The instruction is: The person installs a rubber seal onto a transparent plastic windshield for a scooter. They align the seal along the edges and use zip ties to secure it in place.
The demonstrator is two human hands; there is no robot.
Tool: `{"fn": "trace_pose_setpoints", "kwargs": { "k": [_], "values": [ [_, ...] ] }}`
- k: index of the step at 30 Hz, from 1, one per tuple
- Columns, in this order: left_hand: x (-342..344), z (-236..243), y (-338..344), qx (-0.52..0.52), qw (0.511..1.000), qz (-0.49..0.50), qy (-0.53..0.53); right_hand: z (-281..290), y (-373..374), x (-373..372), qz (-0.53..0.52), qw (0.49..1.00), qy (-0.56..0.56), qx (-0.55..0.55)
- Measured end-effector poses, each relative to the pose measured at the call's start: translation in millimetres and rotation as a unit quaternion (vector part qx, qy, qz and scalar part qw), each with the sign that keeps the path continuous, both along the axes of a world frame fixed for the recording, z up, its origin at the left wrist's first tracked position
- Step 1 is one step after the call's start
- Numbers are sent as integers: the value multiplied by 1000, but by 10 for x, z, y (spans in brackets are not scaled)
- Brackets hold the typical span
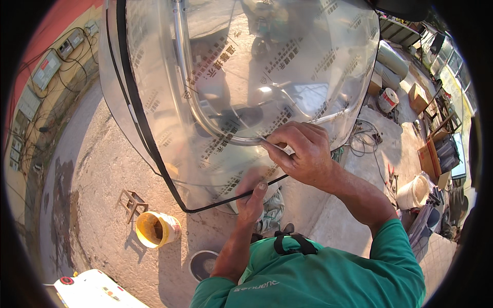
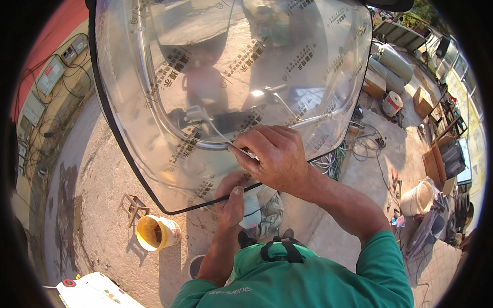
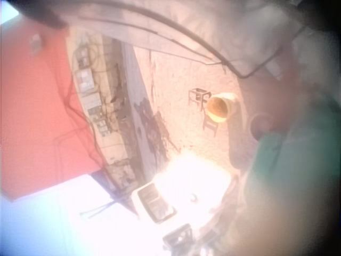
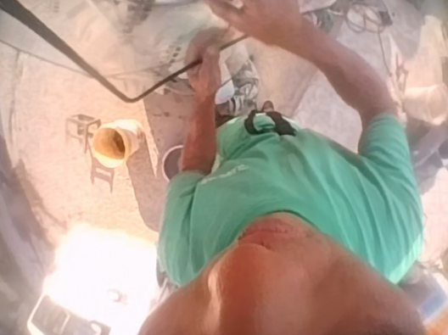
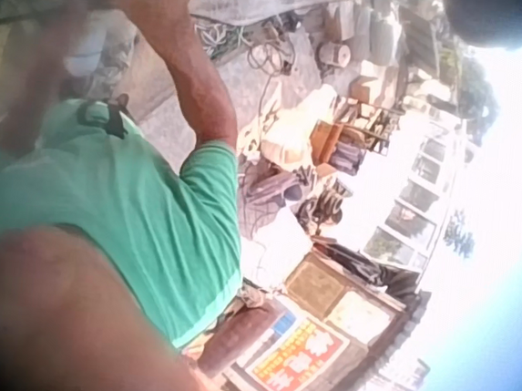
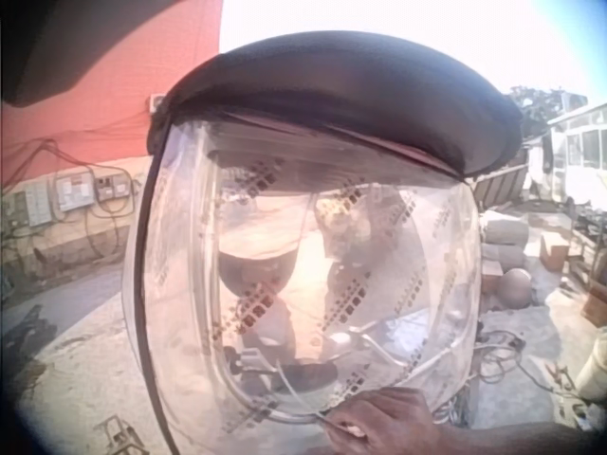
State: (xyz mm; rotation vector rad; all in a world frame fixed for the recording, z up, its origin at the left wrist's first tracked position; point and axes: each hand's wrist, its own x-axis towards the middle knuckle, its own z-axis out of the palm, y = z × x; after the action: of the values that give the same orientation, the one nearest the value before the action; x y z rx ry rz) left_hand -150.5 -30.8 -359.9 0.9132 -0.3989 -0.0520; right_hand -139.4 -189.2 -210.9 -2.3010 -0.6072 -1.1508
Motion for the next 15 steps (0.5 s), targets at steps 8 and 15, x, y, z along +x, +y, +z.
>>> {"fn": "trace_pose_setpoints", "kwargs": {
  "k": [8, 15],
  "values": [
    [491, -320, 691, 181, 974, -95, -101, -19, 12, 36, -11, 999, -37, -9],
    [819, 339, 518, 75, 988, -41, -130, -16, 36, 62, 0, 999, -45, 3]
  ]
}}
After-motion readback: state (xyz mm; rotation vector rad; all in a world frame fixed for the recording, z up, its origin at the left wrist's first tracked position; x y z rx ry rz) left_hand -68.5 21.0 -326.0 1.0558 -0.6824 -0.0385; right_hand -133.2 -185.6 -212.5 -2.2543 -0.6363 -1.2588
